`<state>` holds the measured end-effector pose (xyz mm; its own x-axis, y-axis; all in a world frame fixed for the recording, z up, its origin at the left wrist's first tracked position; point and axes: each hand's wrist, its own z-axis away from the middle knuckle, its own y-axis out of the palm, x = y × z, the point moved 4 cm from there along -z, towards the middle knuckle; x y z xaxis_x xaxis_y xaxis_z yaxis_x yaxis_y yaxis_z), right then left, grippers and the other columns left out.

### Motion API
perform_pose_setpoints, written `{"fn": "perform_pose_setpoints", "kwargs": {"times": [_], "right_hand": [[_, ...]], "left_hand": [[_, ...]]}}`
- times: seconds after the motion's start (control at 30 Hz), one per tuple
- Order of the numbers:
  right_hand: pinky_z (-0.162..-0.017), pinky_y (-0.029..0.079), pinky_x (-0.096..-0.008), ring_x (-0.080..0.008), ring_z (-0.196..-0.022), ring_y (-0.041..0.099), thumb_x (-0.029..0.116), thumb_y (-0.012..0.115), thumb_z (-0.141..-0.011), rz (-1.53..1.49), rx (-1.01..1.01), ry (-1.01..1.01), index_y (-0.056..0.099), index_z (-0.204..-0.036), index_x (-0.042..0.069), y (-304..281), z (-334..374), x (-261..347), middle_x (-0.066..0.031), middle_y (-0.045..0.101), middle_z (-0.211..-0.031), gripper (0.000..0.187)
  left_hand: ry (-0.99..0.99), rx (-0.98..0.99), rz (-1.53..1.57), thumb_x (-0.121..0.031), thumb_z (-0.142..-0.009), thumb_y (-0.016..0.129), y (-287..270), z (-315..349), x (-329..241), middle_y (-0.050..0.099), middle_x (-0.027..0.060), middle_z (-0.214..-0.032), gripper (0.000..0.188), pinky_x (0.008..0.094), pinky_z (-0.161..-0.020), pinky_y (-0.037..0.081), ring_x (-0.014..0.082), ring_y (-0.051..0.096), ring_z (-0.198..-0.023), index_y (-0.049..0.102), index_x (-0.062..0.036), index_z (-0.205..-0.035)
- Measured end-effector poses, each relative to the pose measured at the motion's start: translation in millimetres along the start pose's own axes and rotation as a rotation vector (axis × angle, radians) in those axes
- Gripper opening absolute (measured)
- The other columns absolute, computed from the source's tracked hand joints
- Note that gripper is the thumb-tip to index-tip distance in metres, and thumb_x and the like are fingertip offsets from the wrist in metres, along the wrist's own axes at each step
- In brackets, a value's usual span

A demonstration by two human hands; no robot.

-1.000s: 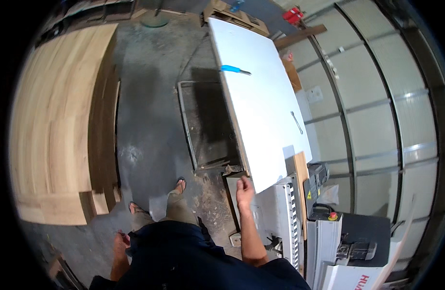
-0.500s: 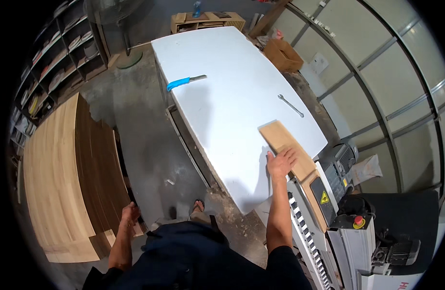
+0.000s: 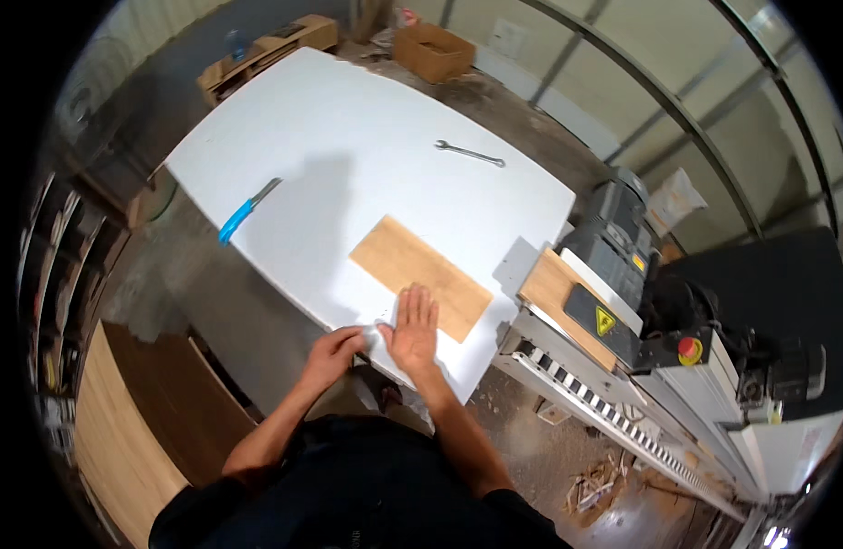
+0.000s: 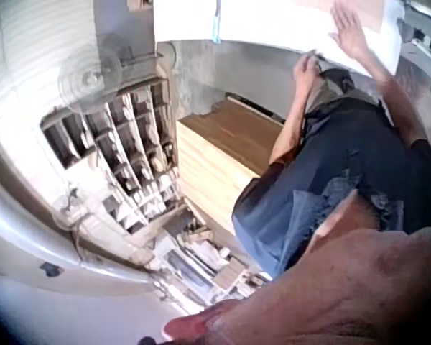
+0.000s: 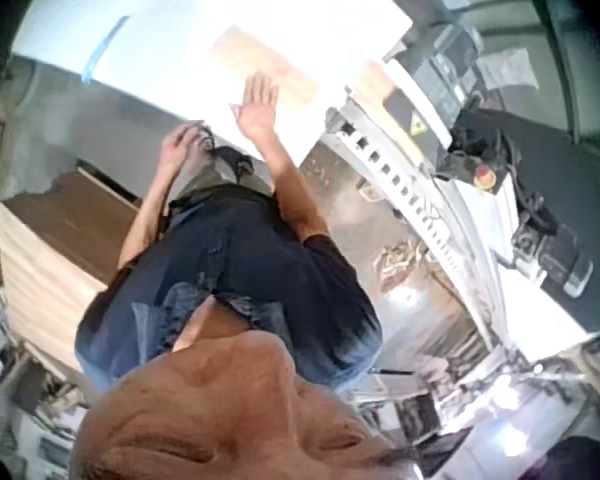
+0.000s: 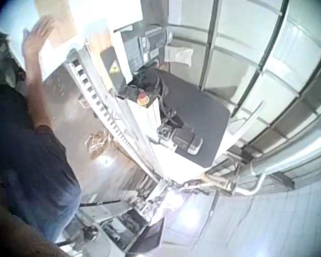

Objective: The person picks up a wooden board from a stack, places it on a white workbench next to a machine, and then returns it to the stack, repeating this action with the same or similar boards.

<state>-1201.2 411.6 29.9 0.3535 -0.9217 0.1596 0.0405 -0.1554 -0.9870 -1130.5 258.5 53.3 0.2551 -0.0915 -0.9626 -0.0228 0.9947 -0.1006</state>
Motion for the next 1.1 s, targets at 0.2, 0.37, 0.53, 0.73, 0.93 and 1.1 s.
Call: {"fn": "perform_pose_setpoints", "kwargs": {"times": [0.2,0.37,0.53,0.73,0.93,1.1], "right_hand": [[-0.107,0.017,-0.0467,-0.0366,-0.126,0.026,0.025,0.052,-0.079,-0.549,-0.152,0.136,0.031,-0.131,-0.003,-2.2,11.0,-4.6,-0.022,0.029,-0.137,0.063],[-0.102,0.028,-0.0451,-0.041,-0.122,0.031,0.016,0.059,-0.08,-0.416,-0.419,0.258,0.046,-0.119,-0.007,-51.7,51.1,-0.5,-0.0248,0.038,-0.129,0.047],[-0.099,0.033,-0.0428,-0.0405,-0.118,0.037,0.018,0.057,-0.082,-0.278,-0.53,0.642,0.046,-0.118,-0.006,-45.5,138.5,-37.5,-0.024,0.043,-0.125,0.045],[-0.092,0.04,-0.0415,-0.0371,-0.11,0.046,0.018,0.06,-0.08,-0.269,-0.65,0.844,0.051,-0.115,-0.002,-32.1,190.4,-42.5,-0.0196,0.049,-0.121,0.041],[-0.091,0.041,-0.0399,-0.0369,-0.106,0.05,0.018,0.062,-0.079,-0.318,-0.645,0.815,0.052,-0.114,-0.002,-4.0,174.4,-56.3,-0.0214,0.053,-0.115,0.041],[-0.092,0.039,-0.0429,-0.0388,-0.105,0.049,0.021,0.065,-0.076,-0.31,-0.569,0.784,0.048,-0.118,-0.003,-17.6,147.7,-69.4,-0.0229,0.053,-0.114,0.051]], "left_hand": [[0.292,0.421,-0.197,-0.03,-0.084,0.057,163.7,-124.1,-77.1,0.06,0.0132,-0.076,0.03,0.029,-0.067,0.045,0.0193,0.057,-0.072,0.059,0.0,-0.089],[0.218,0.538,-0.268,-0.031,-0.081,0.062,254.8,-212.8,-42.7,0.059,0.0117,-0.074,0.036,0.0307,-0.063,0.047,0.019,0.058,-0.07,0.055,0.0039,-0.09],[-0.101,0.73,0.166,-0.024,-0.084,0.061,288.0,-174.9,-64.4,0.061,0.0053,-0.079,0.023,0.0219,-0.053,0.048,0.0113,0.058,-0.064,0.058,-0.002,-0.09],[-0.218,0.639,0.17,-0.02,-0.087,0.056,229.1,-180.6,-68.1,0.061,0.0086,-0.082,0.019,0.024,-0.056,0.05,0.0128,0.059,-0.066,0.055,-0.0024,-0.093],[-0.32,0.574,0.259,-0.017,-0.087,0.056,91.7,-189.2,-50.5,0.062,0.0106,-0.087,0.018,0.0273,-0.06,0.051,0.0148,0.06,-0.068,0.054,-0.002,-0.098],[-0.351,0.395,0.245,-0.012,-0.087,0.054,3.5,-171.2,-35.7,0.061,0.0086,-0.075,0.014,0.0268,-0.06,0.051,0.0139,0.059,-0.064,0.056,0.0009,-0.092]]}}
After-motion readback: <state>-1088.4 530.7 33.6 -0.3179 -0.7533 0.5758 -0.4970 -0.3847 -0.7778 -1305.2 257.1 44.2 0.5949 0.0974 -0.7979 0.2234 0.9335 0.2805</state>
